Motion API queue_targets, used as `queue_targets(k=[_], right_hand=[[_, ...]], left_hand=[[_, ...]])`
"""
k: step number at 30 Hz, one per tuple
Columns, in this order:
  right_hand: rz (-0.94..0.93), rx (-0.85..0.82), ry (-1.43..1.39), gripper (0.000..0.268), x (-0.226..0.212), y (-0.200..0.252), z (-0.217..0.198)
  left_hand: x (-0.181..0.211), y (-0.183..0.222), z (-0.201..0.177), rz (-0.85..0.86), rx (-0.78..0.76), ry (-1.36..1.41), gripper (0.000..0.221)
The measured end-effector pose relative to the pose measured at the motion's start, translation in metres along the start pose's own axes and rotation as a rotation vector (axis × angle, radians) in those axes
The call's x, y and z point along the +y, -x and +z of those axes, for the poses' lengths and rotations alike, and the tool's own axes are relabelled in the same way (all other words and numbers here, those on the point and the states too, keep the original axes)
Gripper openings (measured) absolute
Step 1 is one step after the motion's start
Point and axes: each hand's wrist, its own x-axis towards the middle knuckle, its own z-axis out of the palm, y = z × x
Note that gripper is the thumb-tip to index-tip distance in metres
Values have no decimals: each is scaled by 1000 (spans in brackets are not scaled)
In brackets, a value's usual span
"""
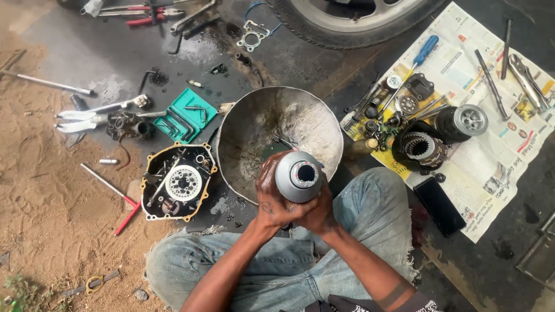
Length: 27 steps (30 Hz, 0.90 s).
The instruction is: The recorder is cleaning and lubricating motorcycle clutch hub components in a basin of fluid using a brush and a small tool.
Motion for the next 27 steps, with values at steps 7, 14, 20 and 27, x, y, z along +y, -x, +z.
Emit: queue_targets(k=[7, 14, 20, 27], right_hand=[[228, 213, -142, 63, 26, 24, -42], [350, 464, -373, 58, 50, 39, -67], [312, 572, -430, 61, 53, 30, -92], [289, 598, -375, 52, 58, 29, -98]], left_hand=[[50, -52, 38, 129, -271, 97, 98], [-11, -122, 136, -190, -589, -46, 46], [-121, -110, 242, 171, -1008, -326, 38], [-108, -117, 239, 66, -1013, -235, 28]])
